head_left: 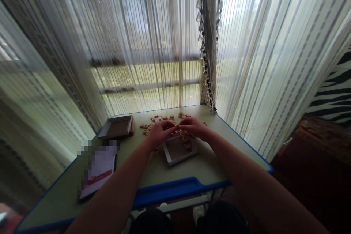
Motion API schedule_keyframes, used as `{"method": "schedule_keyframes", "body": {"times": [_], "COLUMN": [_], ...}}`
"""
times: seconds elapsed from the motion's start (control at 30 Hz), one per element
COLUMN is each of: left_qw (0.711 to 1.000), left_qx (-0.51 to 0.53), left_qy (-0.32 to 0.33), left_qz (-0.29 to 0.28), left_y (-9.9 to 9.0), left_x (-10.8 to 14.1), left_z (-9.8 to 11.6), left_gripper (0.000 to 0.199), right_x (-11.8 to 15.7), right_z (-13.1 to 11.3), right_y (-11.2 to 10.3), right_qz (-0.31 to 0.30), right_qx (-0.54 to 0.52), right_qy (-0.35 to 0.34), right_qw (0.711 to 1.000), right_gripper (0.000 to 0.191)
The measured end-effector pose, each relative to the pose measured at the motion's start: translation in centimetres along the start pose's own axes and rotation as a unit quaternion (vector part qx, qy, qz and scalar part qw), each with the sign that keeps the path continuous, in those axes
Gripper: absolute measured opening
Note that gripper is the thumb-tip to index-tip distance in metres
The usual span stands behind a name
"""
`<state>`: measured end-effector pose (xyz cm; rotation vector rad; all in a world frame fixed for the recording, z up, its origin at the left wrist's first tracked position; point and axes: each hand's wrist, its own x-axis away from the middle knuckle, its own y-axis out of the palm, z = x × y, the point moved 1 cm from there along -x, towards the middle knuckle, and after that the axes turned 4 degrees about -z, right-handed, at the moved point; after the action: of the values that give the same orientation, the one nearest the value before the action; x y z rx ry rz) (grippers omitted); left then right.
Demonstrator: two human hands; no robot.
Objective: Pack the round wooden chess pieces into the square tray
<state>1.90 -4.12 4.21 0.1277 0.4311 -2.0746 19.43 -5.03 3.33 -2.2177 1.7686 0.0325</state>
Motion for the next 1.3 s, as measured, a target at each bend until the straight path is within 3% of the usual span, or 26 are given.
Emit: {"method": "schedule_keyframes", "body": {"times": [0.27,0.53,1.0,1.13,1.3], "left_qw": [0.991,0.996,0.994,0.992,0.992], "left_qx": [-0.129,-0.077,-0.108,-0.121,-0.124], "left_qy": [0.020,0.008,0.025,0.035,0.018], "left_qz": [-0.004,0.051,0.021,0.010,0.011], "left_y": [-0.1,-0.3,-0.1,-0.2,-0.4], "left_x": [-0.1,-0.1,0.1,0.0,-0.1], "left_z": [-0.8,0.1,0.5,0.2,-0.1], "left_gripper": [0.033,0.036,0.032,0.032,0.032], "right_x": [0.0,0.0,-0.1,0.3,0.6], "right_z": [-0.3,-0.2,0.0,-0.6,-1.0], "right_y": [0.2,-0.1,0.1,0.3,0.6], "right_qz": [0.007,-0.032,-0.024,-0.019,-0.021], "right_qx": [0.020,-0.020,-0.060,-0.035,0.075], "right_qy": [-0.035,-0.028,-0.048,-0.062,-0.085], "right_qw": [0.999,0.999,0.997,0.997,0.993], "right_gripper": [0.027,0.027,0.025,0.027,0.033]}}
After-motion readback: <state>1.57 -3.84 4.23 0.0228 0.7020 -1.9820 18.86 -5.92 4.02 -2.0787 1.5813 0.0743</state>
